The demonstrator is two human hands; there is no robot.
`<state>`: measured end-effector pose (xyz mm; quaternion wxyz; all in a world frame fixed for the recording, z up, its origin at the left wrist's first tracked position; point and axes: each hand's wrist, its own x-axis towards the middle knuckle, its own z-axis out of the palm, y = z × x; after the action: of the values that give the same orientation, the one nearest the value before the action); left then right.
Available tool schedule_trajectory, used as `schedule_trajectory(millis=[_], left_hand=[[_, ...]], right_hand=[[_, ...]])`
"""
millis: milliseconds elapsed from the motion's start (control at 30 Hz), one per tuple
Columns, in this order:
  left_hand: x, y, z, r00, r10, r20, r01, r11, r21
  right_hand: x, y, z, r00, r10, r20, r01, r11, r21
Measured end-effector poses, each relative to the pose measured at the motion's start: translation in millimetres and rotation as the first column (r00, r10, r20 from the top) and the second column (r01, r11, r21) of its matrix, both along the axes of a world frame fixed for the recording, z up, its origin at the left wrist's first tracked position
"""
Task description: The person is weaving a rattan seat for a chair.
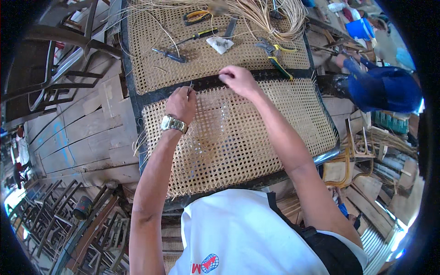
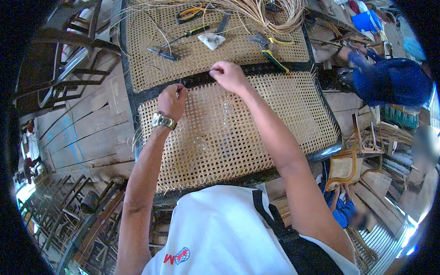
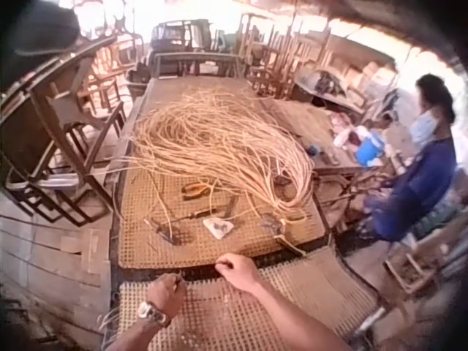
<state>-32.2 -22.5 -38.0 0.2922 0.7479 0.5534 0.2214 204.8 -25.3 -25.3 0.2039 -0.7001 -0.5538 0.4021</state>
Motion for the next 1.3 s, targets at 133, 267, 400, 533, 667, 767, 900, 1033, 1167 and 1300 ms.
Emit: schedule_trajectory(millis=[133, 267, 400, 533, 667, 767, 900, 1033, 1167, 1300], left_hand=[[5.0, -2.9, 10.4, 0.998, -0.032, -0.059, 0.034, 0.999, 0.032], [11.5, -5.3, 9.7, 0.99, 0.007, -0.143, 0.0, 0.999, 0.043], [11.3, -10.1, -11.3, 0.932, -0.138, -0.335, 0.148, 0.989, 0.006], [19.1, -2.7, -29.8, 0.918, -0.106, -0.382, 0.189, 0.964, 0.187], [24.6, 2.7, -14.7, 0.942, -0.15, -0.299, 0.181, 0.98, 0.078], [7.1, -6.3, 7.2, 0.964, -0.24, -0.117, 0.252, 0.963, 0.093], [-53.1, -67.4, 30.2, 0.951, 0.064, -0.304, 0.007, 0.974, 0.225], [-85.8, -95.1, 34.1, 0.922, 0.014, -0.388, 0.044, 0.989, 0.142], [-90.8, -97.1, 46.3, 0.893, 0.002, -0.449, 0.084, 0.981, 0.173], [-84.7, -81.4, 69.4, 0.808, -0.041, -0.588, -0.044, 0.991, -0.129]], right_hand=[[17.4, -14.4, -7.5, 0.993, -0.078, -0.092, 0.083, 0.995, 0.051], [14.5, -21.2, -19.4, 0.984, -0.118, -0.136, 0.129, 0.989, 0.07], [-1.1, -24.6, -26.1, 0.985, -0.134, -0.105, 0.161, 0.935, 0.315], [-31.4, -33.3, -17.3, 0.978, -0.052, -0.2, 0.162, 0.795, 0.584], [-57.4, -42.1, -1.7, 0.996, -0.088, -0.011, 0.087, 0.938, 0.336], [-60.7, -40.5, -2.5, 0.991, -0.075, 0.109, 0.04, 0.954, 0.296], [-65.0, -48.1, -9.2, 0.977, 0.029, 0.211, -0.114, 0.91, 0.399], [-71.3, -55.5, -3.8, 0.932, 0.069, 0.355, -0.214, 0.896, 0.39], [-70.8, -57.4, 5.3, 0.911, 0.159, 0.38, -0.269, 0.928, 0.256], [-66.5, -50.0, 1.0, 0.966, 0.063, 0.251, -0.15, 0.926, 0.345]])
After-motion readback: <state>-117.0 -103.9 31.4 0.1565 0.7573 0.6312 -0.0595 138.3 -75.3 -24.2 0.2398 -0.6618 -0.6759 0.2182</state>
